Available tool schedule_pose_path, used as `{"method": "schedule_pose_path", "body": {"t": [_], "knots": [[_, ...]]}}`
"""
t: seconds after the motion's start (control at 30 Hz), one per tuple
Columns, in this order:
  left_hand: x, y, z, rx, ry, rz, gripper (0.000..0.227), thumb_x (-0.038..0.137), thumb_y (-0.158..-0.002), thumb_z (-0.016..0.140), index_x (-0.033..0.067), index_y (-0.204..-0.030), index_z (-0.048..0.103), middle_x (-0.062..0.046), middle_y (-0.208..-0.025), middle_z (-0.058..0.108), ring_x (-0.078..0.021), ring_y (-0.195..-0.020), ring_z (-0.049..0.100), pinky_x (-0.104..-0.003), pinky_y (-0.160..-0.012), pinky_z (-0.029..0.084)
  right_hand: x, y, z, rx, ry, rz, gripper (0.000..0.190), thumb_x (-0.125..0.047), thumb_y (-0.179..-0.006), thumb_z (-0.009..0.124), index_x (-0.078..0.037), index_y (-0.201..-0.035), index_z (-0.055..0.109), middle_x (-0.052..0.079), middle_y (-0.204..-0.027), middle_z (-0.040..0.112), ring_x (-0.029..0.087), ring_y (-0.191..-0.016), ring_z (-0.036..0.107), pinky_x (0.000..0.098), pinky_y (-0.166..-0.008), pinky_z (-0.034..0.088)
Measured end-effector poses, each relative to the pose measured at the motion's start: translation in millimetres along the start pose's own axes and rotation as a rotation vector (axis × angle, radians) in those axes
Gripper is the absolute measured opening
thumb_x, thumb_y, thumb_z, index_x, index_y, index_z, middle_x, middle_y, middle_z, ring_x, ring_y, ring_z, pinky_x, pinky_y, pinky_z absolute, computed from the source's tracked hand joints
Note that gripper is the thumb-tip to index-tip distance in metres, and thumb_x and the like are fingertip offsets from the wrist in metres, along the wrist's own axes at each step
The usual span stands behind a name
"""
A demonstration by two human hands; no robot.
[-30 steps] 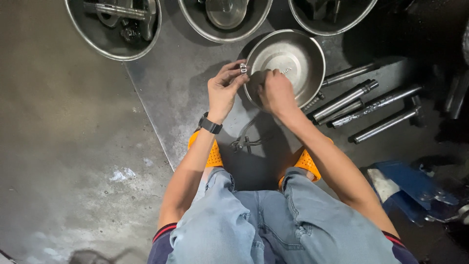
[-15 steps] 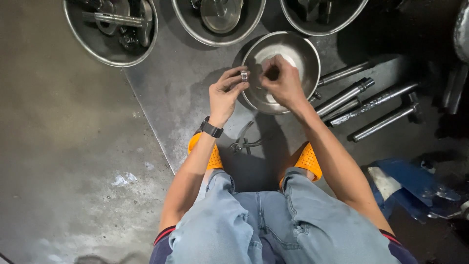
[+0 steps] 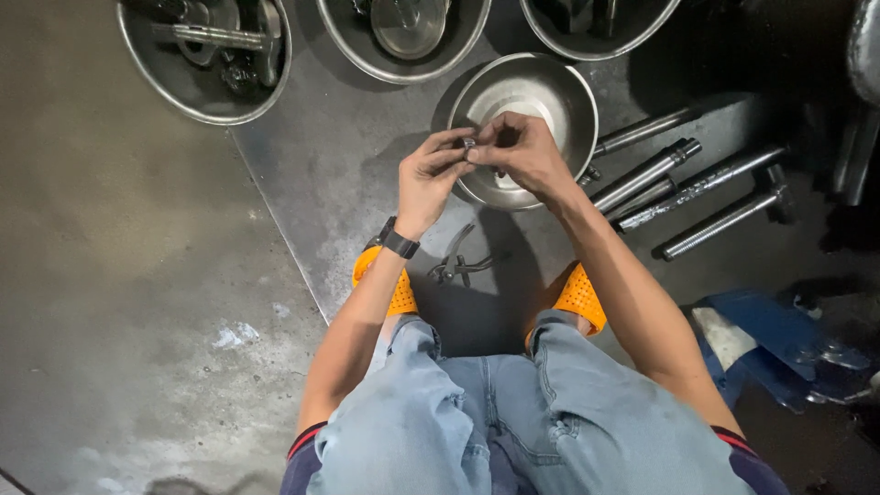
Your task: The person assembles small mechanical parts, including gears and shafts, using pliers and a red cloth. They pick up components from metal bowls, fit them together, and wipe them clean.
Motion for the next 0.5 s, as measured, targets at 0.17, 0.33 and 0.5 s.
{"method": "schedule_pose_path", "body": {"t": [0.17,0.33,0.5], "knots": [[-4,-5,-7,0.017,0.027,-0.001,0.012,0.008,-0.078,0.073,0.0026,-0.088,0.069,-0.013,-0.102,0.065,-0.023,-0.094,0.062,-0.033,-0.078,0.053,-41,41,14,0.084,0.261,-0.355,0.025,-0.012,-0.079,0.077,0.005,-0.082,0.058,0.02,-0.066,0.056,0.028,-0.061,0.061,0.0351,-0.042,0.043],[-1,-10,-8,0.027,0.131,-0.061,0.01,0.007,-0.084,0.065,-0.0021,-0.086,0.069,-0.018,-0.109,0.062,-0.0245,-0.097,0.062,-0.034,-0.077,0.055,-35,131,102,-0.531,1.406,-0.791,0.025,-0.014,-0.074,0.064,-0.005,-0.097,0.059,0.021,-0.113,0.05,0.036,-0.111,0.048,0.0585,-0.091,0.036],[3,-3,-2,0.026,0.308,-0.181,0.018,0.008,-0.091,0.056,-0.0065,-0.099,0.063,-0.022,-0.115,0.057,-0.0279,-0.1,0.06,-0.035,-0.076,0.056,65,126,93,-0.625,1.443,-0.497,0.04,-0.017,-0.07,0.066,-0.002,-0.105,0.056,0.021,-0.103,0.056,0.031,-0.085,0.06,0.0465,-0.069,0.046]]}}
Point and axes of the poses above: each hand's wrist, its own y-axis away from the middle knuckle, its own z-axis out of the palm, x = y × z, the point moved 7 cm from there along -y, towards the middle knuckle
